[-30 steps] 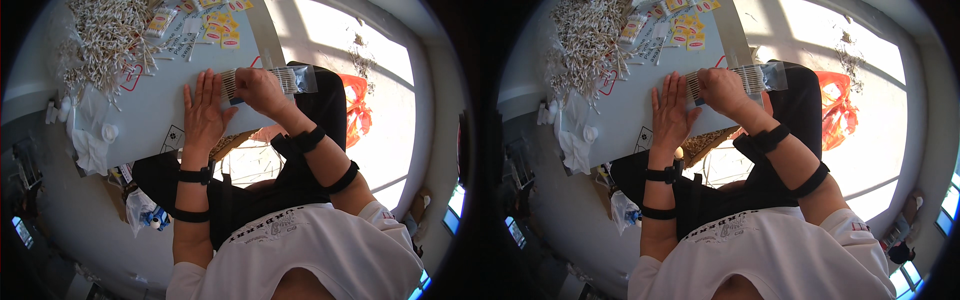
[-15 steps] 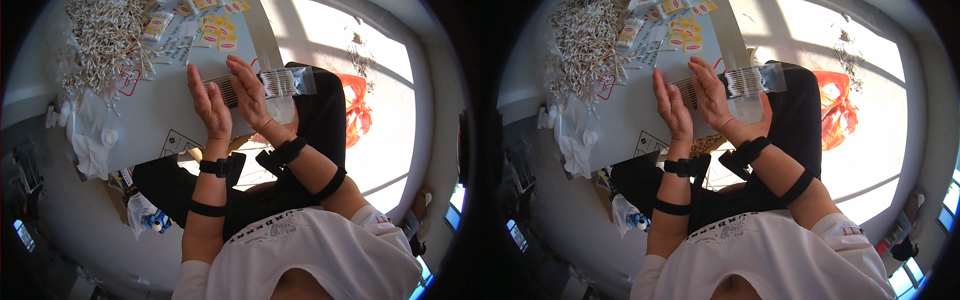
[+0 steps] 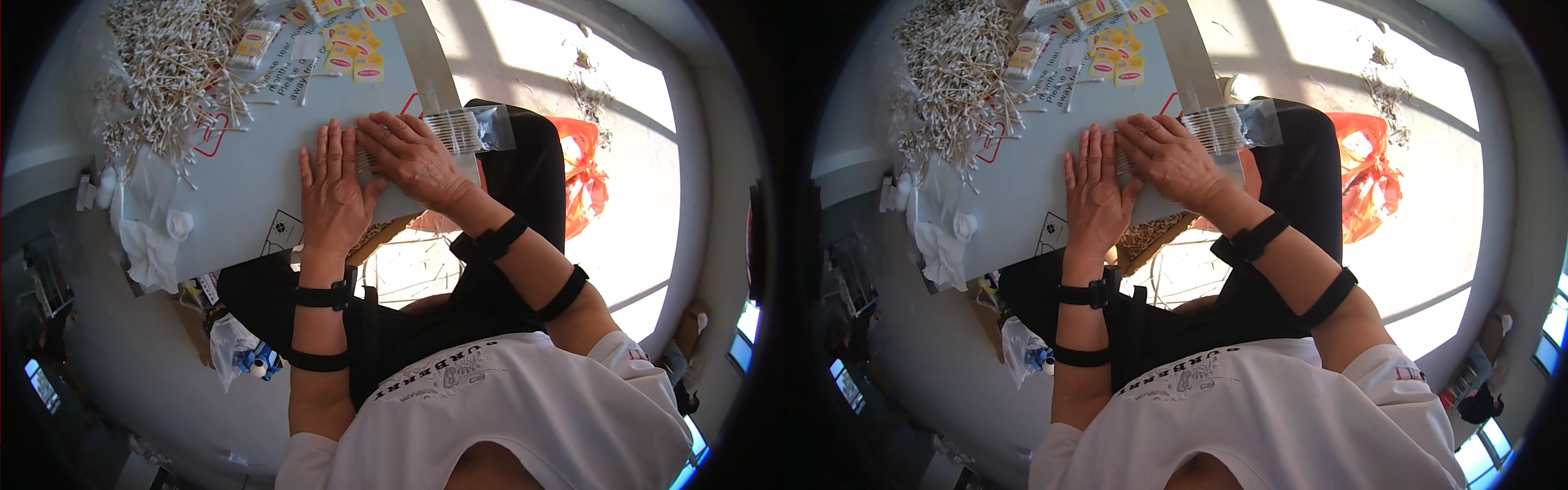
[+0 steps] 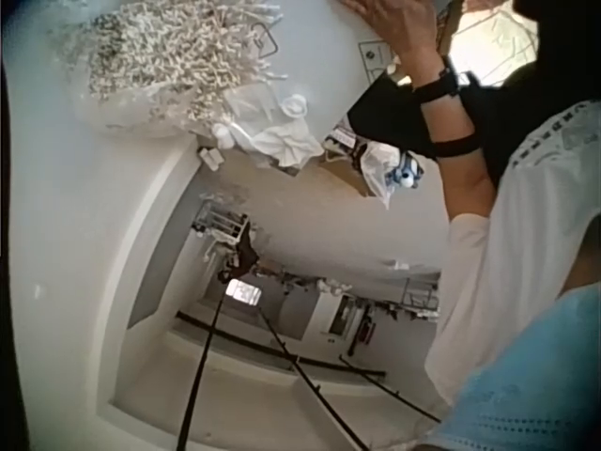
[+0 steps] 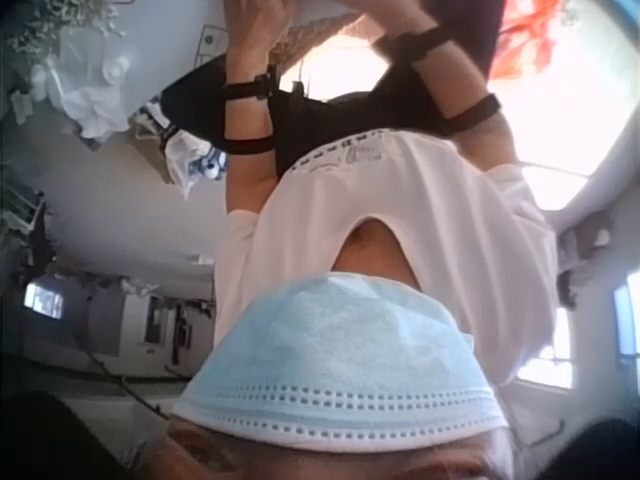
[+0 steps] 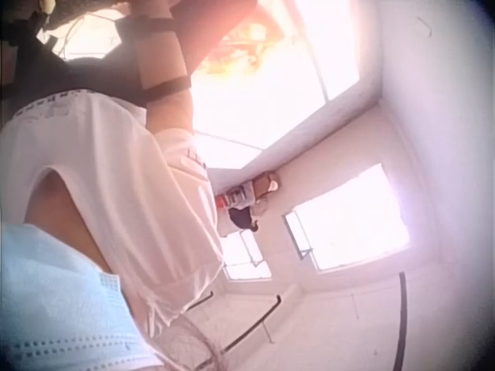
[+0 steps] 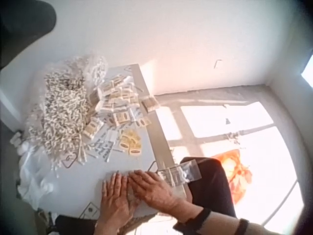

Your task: Packaging and counting cotton swabs into small plastic bags.

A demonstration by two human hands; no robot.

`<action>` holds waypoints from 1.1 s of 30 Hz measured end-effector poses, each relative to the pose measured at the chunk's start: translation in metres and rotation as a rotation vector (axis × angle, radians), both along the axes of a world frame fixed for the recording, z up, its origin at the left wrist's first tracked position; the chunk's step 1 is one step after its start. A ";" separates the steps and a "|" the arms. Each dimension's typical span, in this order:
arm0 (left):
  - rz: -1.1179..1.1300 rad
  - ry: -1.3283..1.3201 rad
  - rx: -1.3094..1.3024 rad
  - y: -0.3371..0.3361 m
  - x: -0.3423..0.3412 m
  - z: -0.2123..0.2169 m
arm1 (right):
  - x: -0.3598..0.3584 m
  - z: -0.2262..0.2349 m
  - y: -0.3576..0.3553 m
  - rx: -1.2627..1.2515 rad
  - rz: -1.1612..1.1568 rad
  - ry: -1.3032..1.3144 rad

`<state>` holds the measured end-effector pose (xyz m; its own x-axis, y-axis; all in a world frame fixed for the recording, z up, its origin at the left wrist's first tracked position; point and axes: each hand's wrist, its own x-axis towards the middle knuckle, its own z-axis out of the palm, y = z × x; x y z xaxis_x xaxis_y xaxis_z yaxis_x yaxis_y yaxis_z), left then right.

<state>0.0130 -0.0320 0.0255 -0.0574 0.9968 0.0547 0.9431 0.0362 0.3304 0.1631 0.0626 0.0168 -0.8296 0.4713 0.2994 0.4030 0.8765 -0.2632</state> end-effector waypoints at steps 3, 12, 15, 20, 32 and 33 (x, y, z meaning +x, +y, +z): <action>0.014 0.021 -0.023 0.000 0.004 -0.001 | 0.000 -0.004 -0.005 0.024 -0.033 -0.026; 0.042 0.021 -0.001 -0.003 0.016 -0.004 | 0.004 0.003 -0.011 -0.022 -0.043 -0.128; 0.019 0.030 -0.048 -0.003 0.011 -0.002 | 0.008 0.003 -0.012 -0.047 -0.047 -0.229; -0.025 0.063 -0.045 -0.004 0.005 -0.004 | 0.005 0.002 -0.012 0.000 -0.056 -0.255; 0.053 0.093 0.120 0.008 0.004 -0.002 | 0.003 0.004 -0.014 -0.095 -0.085 -0.188; 0.050 0.096 0.125 0.016 -0.001 0.000 | 0.004 0.005 -0.013 -0.098 -0.080 -0.216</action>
<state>0.0123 -0.0165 0.0255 -0.0951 0.9780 0.1858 0.9686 0.0478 0.2440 0.1675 0.0491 0.0218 -0.8283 0.5560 0.0689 0.5260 0.8141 -0.2463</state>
